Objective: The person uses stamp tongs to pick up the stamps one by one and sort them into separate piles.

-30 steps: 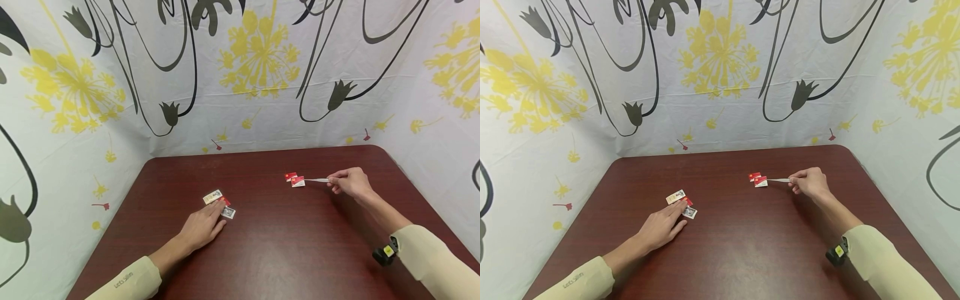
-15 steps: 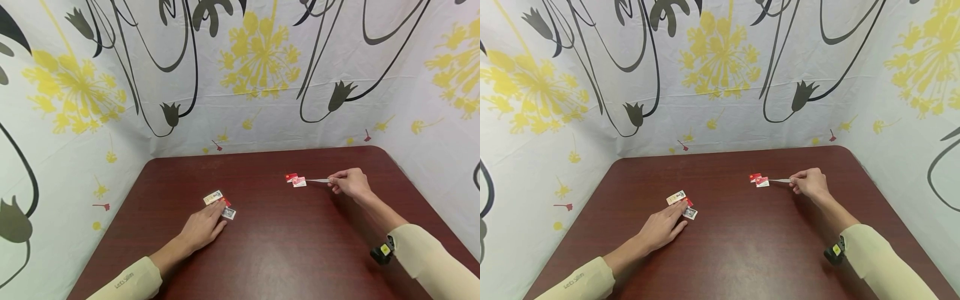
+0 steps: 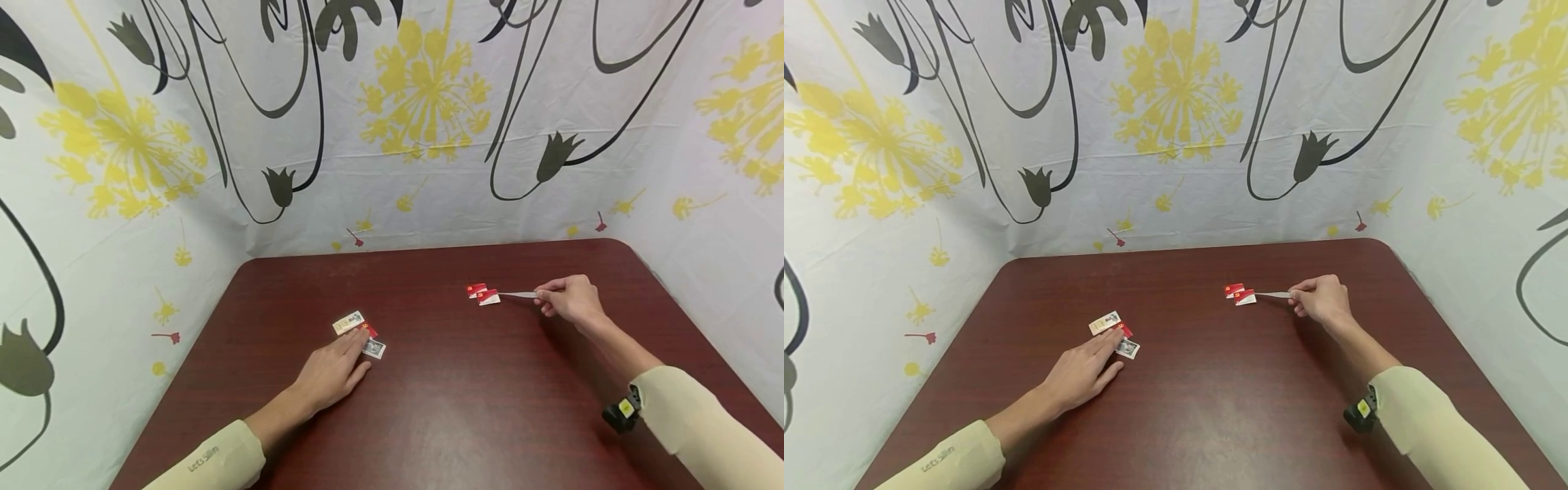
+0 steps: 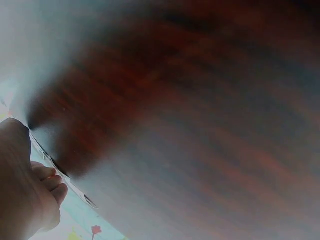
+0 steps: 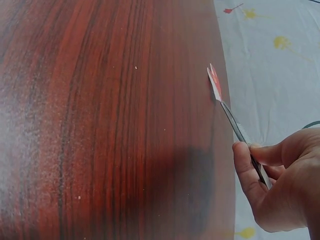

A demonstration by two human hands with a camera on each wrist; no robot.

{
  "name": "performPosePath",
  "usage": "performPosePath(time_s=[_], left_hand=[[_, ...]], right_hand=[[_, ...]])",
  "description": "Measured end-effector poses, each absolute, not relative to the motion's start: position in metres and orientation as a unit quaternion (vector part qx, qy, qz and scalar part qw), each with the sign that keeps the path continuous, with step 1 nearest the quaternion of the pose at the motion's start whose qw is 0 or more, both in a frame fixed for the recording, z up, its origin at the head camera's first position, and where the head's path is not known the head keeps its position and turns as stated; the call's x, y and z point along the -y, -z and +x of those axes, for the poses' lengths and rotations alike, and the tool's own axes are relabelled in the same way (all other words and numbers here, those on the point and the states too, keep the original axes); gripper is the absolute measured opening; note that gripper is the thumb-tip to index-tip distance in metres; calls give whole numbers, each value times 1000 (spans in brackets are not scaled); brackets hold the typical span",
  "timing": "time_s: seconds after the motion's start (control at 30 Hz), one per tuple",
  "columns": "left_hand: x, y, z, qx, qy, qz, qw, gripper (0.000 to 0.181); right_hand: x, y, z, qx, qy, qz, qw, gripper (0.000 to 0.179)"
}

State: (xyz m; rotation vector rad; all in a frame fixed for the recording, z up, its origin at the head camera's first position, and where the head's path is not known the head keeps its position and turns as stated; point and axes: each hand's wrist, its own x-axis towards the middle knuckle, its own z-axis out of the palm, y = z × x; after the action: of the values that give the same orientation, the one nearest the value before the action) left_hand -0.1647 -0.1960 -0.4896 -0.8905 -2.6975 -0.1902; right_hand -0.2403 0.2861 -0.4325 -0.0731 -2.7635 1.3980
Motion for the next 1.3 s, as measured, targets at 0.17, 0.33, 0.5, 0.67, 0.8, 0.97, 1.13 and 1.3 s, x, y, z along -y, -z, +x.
performPosePath(time_s=[0.17, 0.33, 0.5, 0.67, 0.8, 0.97, 1.13, 1.3], left_hand=[[196, 490, -164, 935, 64, -314, 154, 58], [196, 489, -163, 935, 65, -314, 152, 58], [196, 487, -163, 936, 68, -311, 147, 58], [197, 484, -163, 938, 63, -310, 142, 57], [197, 483, -163, 940, 63, -306, 140, 57], [198, 483, -163, 940, 64, -304, 141, 58], [199, 484, -164, 939, 68, -302, 149, 59], [199, 484, -163, 942, 70, -294, 150, 63]], right_hand=[[-286, 435, -239, 894, -446, -22, 31, 23], [-287, 437, -238, 891, -452, -27, 35, 22], [-288, 438, -236, 889, -456, -31, 42, 23], [-289, 438, -235, 889, -451, -37, 64, 25], [-284, 435, -231, 889, -447, -33, 98, 25], [-262, 429, -222, 885, -451, -13, 114, 23], [-231, 419, -208, 868, -492, 20, 63, 25], [-201, 417, -198, 839, -543, 41, 2, 25]])
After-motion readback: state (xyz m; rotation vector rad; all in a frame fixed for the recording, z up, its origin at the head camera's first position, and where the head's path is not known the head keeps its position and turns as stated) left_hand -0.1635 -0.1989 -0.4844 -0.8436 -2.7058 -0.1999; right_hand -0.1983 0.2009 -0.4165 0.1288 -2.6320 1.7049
